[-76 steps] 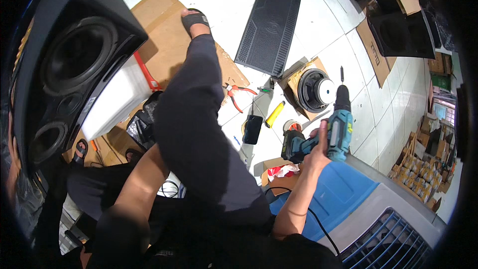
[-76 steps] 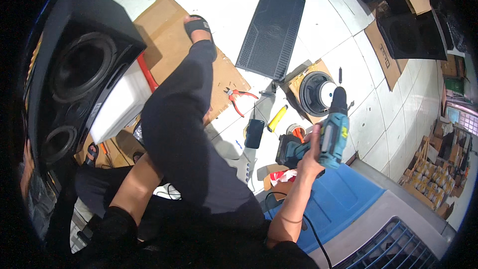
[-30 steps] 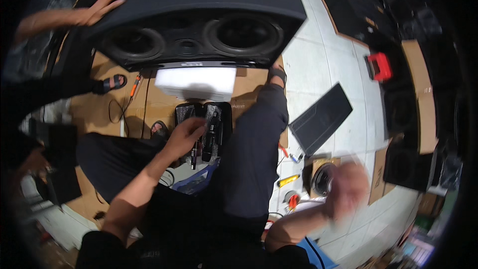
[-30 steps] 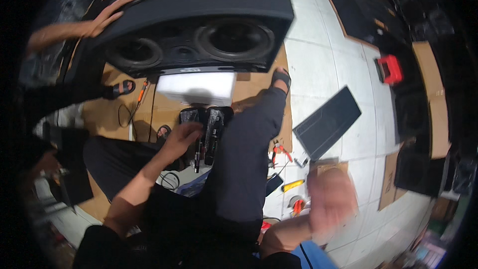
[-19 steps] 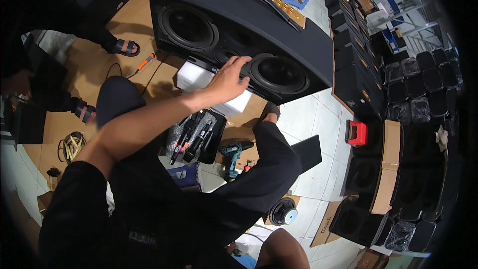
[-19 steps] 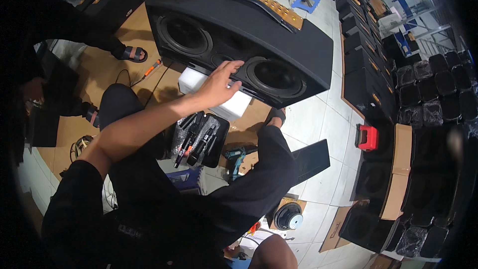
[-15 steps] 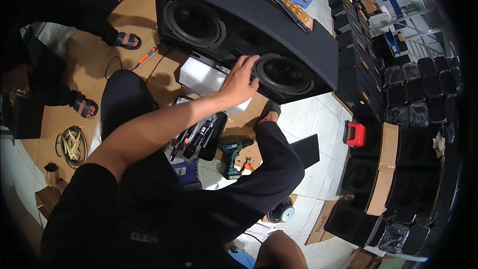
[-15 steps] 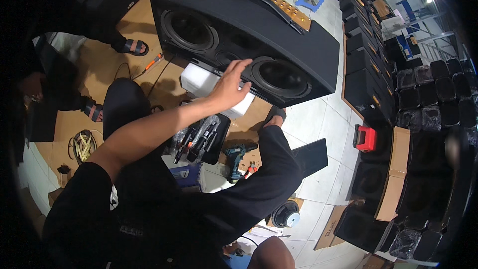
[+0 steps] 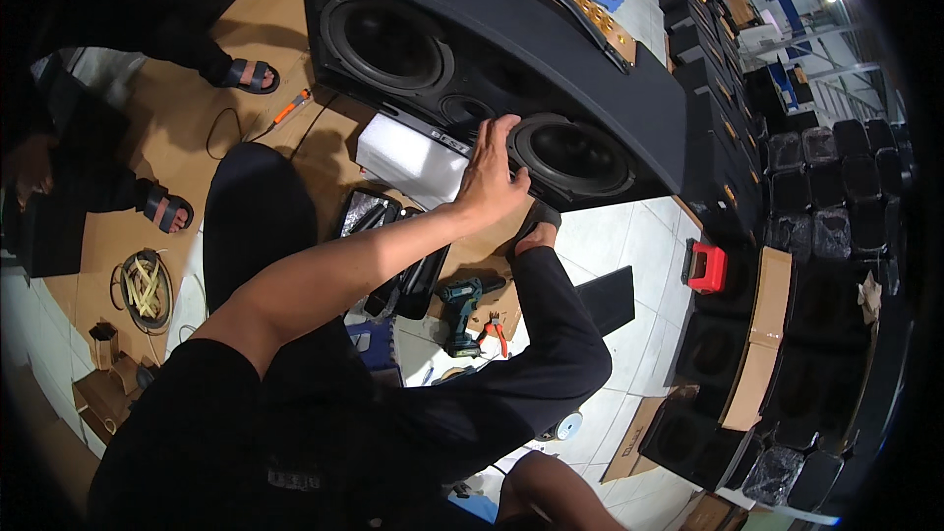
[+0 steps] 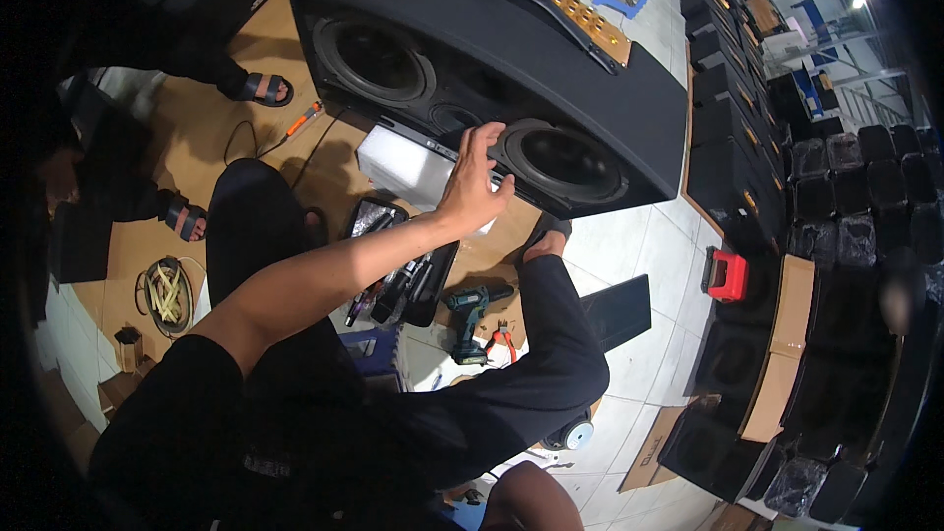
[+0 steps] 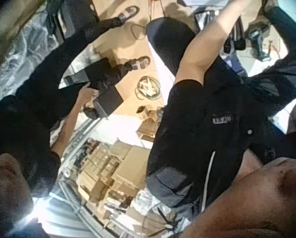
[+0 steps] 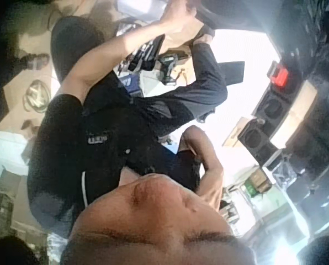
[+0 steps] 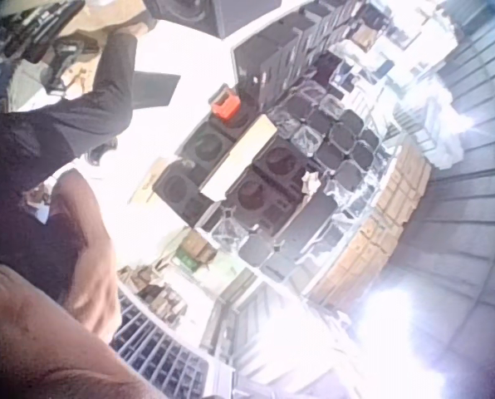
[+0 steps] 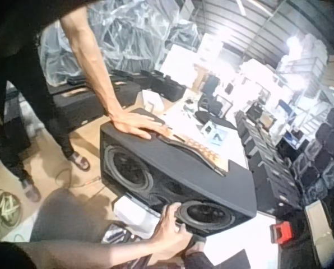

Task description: The person removes a speaker driver from a speaker cabinet using a power drill, then uses a soldering iron to work on the driver's wiring. The person handles the driver and cabinet throughout the process.

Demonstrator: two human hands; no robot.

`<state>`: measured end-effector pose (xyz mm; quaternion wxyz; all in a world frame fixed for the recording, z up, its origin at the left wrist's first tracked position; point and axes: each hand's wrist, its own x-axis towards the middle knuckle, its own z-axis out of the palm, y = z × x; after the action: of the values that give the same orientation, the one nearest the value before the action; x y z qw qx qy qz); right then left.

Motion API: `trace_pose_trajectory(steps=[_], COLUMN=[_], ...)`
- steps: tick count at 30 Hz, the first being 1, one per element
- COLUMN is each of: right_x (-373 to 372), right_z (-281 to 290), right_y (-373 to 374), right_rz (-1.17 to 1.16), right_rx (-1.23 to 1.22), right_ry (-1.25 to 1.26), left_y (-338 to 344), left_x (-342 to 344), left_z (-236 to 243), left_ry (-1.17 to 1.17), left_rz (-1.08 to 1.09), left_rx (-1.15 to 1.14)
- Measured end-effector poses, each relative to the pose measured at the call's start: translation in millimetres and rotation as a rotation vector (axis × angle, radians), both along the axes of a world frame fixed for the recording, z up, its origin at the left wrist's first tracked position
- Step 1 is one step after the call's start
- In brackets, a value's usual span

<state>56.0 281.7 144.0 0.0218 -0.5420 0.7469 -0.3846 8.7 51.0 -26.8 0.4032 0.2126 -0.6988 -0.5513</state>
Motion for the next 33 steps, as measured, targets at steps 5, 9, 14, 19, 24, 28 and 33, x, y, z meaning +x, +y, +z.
trace_pose_trajectory(steps=[5,9,14,19,24,28,33], right_x=[-82.4,-197.2,-177.3,-171.9,-173.9,-167.2,-177.0], right_z=[-29.4,-191.6,-211.8,-226.1,-236.4,-228.7,-220.8], right_y=[-54.3,-67.1,-110.3,-123.5,-112.4,-109.8,-110.4], right_rz=[-0.244,-0.686,-0.768,-0.694,-0.798,-0.831,-0.463], right_rx=[-0.116,-0.419,-0.637,-0.907,-1.038,-0.984,-1.119], right_ry=[-0.276,-0.851,-1.061,-1.201,-1.245,-1.319,-1.547], left_y=[-14.2,-9.3,-8.8,-13.0,4.2,-6.6,-31.7], left_x=[6.4,-12.2,-11.2,-14.7,-3.4,1.2,-4.0], left_z=[-9.6,-5.9,-12.4,-14.1,-21.7,-39.5,-37.2], left_ry=[-0.032,-0.003,-0.01,-0.013,-0.128,-0.139,-0.116], left_rz=[0.051,0.022,0.056,0.123,0.085,0.032,-0.104], left_rx=[-0.026,-0.026,-0.019,-0.072,-0.042,0.055,-0.045])
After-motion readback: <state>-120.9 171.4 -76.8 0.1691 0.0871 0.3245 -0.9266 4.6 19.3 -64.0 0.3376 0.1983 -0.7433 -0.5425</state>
